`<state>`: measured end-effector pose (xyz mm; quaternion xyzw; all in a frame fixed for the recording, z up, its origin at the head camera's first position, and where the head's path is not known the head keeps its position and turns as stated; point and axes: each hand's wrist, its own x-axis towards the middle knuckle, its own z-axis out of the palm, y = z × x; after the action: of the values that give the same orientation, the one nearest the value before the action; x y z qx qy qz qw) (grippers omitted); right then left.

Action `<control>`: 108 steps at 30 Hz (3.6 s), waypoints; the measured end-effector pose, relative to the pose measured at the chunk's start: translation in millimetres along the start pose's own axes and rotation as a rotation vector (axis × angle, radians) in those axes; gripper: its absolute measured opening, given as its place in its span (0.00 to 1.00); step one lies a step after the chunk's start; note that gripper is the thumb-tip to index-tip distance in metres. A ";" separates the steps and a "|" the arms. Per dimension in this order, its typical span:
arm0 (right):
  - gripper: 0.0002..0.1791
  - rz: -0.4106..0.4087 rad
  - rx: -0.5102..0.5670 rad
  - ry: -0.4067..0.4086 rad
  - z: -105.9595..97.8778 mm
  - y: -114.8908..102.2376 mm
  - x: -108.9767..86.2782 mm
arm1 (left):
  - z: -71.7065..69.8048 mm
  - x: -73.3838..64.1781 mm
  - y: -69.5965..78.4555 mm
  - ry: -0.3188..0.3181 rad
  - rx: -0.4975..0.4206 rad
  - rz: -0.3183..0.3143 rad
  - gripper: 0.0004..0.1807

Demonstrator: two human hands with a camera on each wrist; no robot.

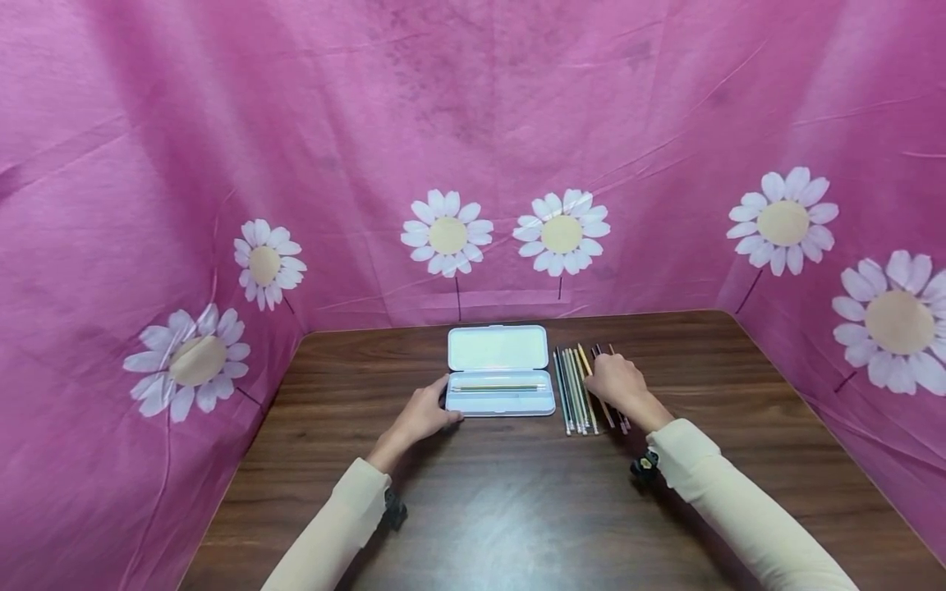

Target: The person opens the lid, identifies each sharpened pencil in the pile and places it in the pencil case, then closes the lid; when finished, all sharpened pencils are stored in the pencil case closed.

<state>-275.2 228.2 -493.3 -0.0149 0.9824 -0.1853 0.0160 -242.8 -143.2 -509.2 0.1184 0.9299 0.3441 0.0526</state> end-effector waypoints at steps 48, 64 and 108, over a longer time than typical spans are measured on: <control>0.06 -0.545 -0.198 -0.060 -74.4 -109.2 27.3 | 1.6 1.4 -1.2 0.002 -0.001 -0.015 0.47; 0.05 -0.572 -0.336 -0.211 -43.5 -146.0 36.5 | 1.3 2.1 0.2 0.000 0.011 -0.007 0.47; 0.08 -0.663 -0.446 -0.077 37.5 -147.1 27.4 | 0.8 1.2 2.9 -0.007 -0.013 -0.029 0.46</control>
<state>-297.8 76.7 -475.3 -0.3411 0.9392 0.0383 -0.0112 -243.3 -140.2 -507.9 0.1057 0.9291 0.3490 0.0619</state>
